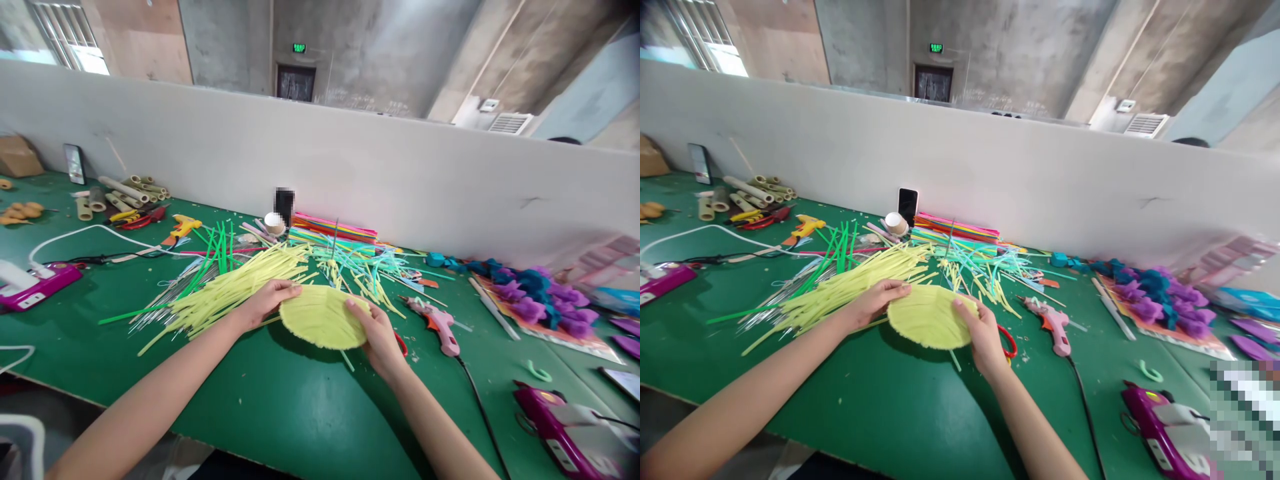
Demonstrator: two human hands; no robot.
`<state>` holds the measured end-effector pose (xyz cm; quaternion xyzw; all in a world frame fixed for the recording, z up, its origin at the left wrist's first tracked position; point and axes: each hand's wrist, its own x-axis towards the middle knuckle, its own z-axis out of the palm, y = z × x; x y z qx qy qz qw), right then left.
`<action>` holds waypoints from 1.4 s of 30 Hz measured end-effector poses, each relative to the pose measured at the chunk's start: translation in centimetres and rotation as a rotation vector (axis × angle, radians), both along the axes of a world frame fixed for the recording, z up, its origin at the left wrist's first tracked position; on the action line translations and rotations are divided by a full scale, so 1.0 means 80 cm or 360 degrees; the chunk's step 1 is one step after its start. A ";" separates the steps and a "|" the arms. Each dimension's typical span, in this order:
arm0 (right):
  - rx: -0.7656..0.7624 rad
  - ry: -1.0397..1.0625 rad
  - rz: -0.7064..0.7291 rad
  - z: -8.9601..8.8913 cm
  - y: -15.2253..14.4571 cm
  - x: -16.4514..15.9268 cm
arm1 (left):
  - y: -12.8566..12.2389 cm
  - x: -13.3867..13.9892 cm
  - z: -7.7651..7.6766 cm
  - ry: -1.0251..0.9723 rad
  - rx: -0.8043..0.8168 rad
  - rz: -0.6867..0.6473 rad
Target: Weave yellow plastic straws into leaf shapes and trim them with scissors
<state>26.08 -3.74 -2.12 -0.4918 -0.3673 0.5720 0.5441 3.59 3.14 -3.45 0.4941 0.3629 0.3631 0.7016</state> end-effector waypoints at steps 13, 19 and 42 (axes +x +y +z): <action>-0.0049 -0.0025 0.0353 -0.007 -0.006 -0.013 | -0.014 0.002 0.008 0.0164 -0.0014 -0.0296; 0.0195 -0.0430 -0.0006 -0.008 0.000 -0.007 | -0.009 0.001 0.006 0.0186 -0.0137 -0.0079; -0.0109 0.0083 0.0599 -0.004 -0.009 -0.009 | -0.013 -0.004 0.012 0.0115 -0.0152 -0.0429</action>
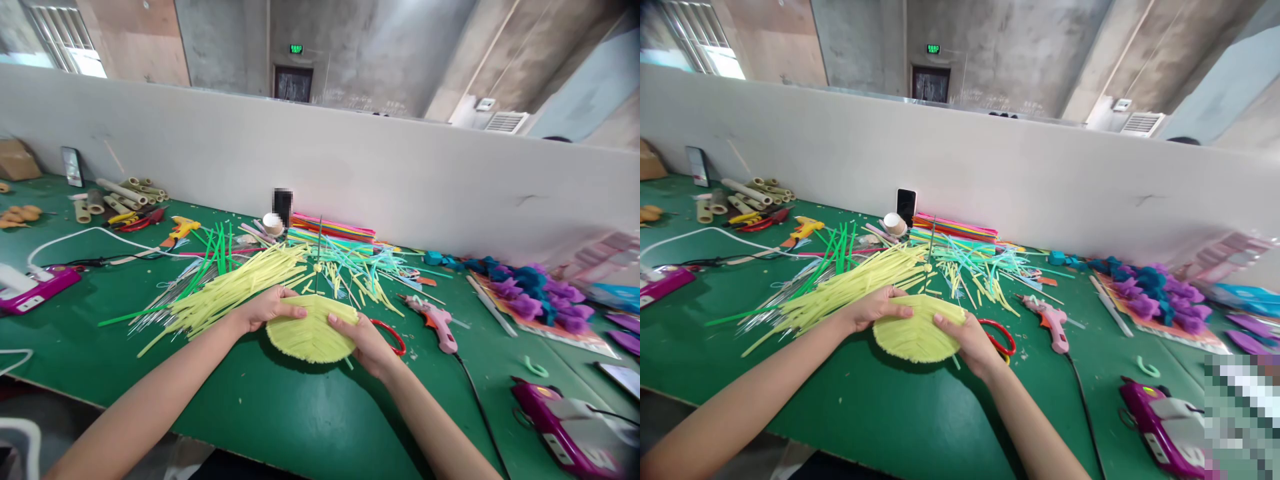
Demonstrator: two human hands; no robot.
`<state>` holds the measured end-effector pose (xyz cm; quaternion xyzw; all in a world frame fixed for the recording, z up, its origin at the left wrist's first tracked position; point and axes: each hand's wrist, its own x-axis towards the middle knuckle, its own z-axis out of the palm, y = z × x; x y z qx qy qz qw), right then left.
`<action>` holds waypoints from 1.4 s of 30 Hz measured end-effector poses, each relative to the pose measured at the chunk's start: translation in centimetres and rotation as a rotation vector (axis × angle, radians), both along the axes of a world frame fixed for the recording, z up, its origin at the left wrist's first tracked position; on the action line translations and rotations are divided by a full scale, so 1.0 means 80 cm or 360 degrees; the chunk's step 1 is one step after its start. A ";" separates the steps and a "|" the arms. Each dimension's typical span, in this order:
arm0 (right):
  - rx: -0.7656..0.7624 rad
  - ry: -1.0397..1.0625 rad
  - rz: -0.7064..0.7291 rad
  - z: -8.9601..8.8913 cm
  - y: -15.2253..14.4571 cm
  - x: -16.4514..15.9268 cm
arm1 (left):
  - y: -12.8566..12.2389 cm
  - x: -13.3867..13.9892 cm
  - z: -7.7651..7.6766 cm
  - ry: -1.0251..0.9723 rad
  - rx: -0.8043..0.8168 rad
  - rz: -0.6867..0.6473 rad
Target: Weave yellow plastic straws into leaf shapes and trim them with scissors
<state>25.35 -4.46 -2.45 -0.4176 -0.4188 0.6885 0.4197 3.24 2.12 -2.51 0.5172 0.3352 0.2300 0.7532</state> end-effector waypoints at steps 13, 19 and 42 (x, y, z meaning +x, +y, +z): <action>0.0027 -0.0257 -0.0098 -0.003 0.003 0.004 | -0.003 0.000 0.003 0.0212 0.0212 -0.0055; -0.0014 -0.0083 -0.0050 0.001 0.001 0.002 | -0.004 -0.003 0.006 0.0060 0.0098 -0.0150; -0.0022 -0.0023 -0.0099 -0.002 0.008 0.010 | 0.001 -0.002 0.003 -0.0198 -0.0086 -0.0103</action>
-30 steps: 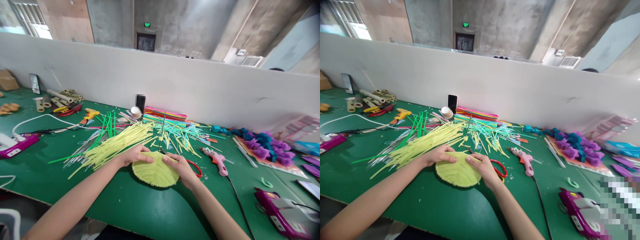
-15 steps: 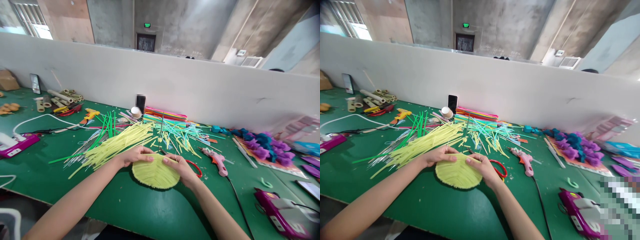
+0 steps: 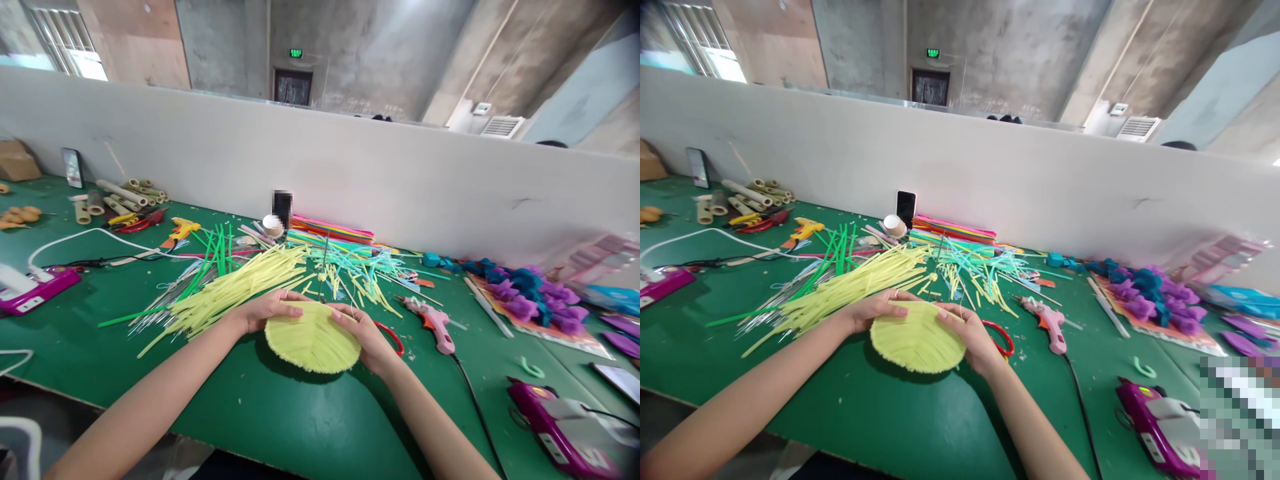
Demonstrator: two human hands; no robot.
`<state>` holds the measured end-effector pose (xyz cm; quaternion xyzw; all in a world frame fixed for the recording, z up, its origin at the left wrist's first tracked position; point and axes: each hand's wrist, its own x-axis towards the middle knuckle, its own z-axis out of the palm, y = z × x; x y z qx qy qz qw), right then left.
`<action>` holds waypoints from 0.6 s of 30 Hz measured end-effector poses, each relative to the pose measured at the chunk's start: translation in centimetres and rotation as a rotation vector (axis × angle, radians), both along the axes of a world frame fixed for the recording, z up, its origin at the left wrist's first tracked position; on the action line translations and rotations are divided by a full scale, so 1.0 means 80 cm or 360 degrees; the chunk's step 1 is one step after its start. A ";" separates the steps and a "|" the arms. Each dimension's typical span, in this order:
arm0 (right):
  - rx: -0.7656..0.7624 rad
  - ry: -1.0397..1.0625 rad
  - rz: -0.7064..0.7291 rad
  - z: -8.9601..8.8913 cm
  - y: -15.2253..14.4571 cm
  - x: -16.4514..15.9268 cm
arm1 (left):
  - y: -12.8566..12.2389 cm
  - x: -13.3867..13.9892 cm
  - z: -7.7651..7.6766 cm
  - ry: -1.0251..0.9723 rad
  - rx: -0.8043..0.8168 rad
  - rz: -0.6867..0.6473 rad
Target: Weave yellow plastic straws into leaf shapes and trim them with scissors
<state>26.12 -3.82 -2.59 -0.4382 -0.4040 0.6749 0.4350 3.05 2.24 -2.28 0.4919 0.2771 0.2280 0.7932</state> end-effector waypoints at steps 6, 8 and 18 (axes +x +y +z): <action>0.0002 0.0208 0.0068 0.003 0.000 0.006 | -0.001 -0.007 0.005 -0.0226 -0.0026 -0.0039; -0.0006 0.0237 0.0094 0.001 -0.001 0.005 | -0.005 -0.006 0.007 -0.0237 -0.0023 -0.0044; 0.0025 0.0260 0.0140 -0.002 -0.006 0.004 | -0.008 -0.008 0.007 -0.0317 -0.0035 -0.0093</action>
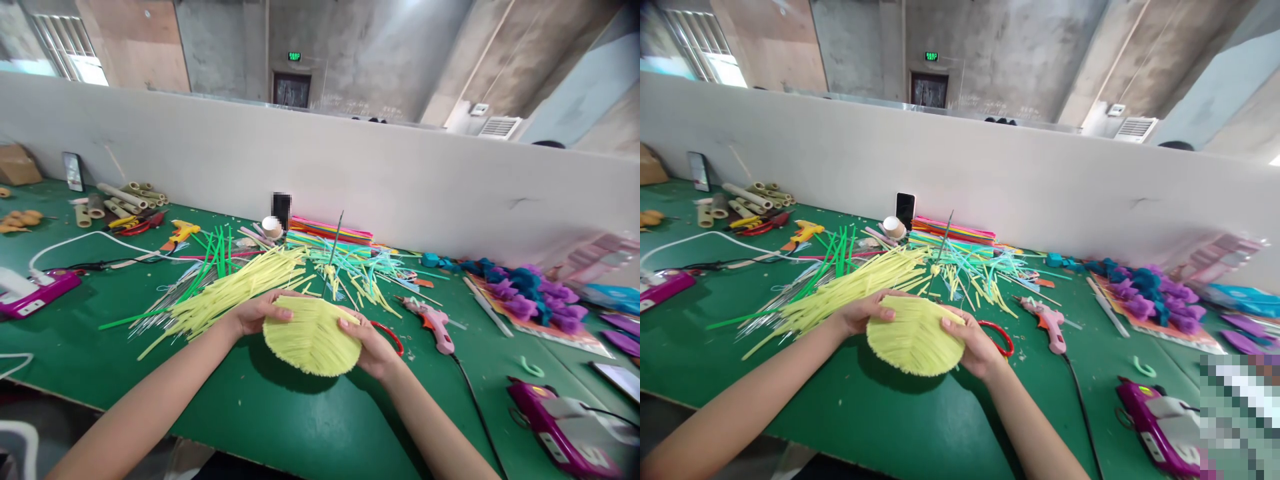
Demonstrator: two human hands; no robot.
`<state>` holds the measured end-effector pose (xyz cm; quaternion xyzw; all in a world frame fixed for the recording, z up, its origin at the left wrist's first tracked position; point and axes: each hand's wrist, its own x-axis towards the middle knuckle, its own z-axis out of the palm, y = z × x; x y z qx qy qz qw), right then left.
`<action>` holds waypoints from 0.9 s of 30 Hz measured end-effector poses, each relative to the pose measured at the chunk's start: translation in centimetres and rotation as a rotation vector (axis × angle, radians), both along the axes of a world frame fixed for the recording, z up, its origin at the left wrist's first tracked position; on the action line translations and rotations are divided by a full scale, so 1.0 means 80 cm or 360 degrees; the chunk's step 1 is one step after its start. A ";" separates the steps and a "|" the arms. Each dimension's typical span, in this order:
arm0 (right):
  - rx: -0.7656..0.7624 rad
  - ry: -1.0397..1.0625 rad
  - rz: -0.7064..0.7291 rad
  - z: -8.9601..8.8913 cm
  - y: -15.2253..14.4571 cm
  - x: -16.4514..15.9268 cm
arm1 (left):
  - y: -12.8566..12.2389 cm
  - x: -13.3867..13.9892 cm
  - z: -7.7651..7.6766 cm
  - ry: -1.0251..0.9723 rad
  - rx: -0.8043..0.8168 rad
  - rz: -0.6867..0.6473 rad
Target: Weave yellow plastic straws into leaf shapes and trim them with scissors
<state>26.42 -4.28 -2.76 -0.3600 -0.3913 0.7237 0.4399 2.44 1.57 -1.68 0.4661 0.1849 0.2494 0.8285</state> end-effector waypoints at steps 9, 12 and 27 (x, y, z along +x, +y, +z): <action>0.0180 -0.0006 -0.0342 0.002 0.015 0.015 | 0.022 0.012 -0.021 -0.0023 -0.0148 0.0513; 0.0274 -0.0070 -0.0392 -0.002 0.016 0.016 | 0.025 0.014 -0.026 0.0097 -0.0193 0.0500; 0.0842 -0.0533 -0.0606 -0.015 0.023 0.010 | 0.030 0.012 -0.023 -0.0184 -0.0368 0.0687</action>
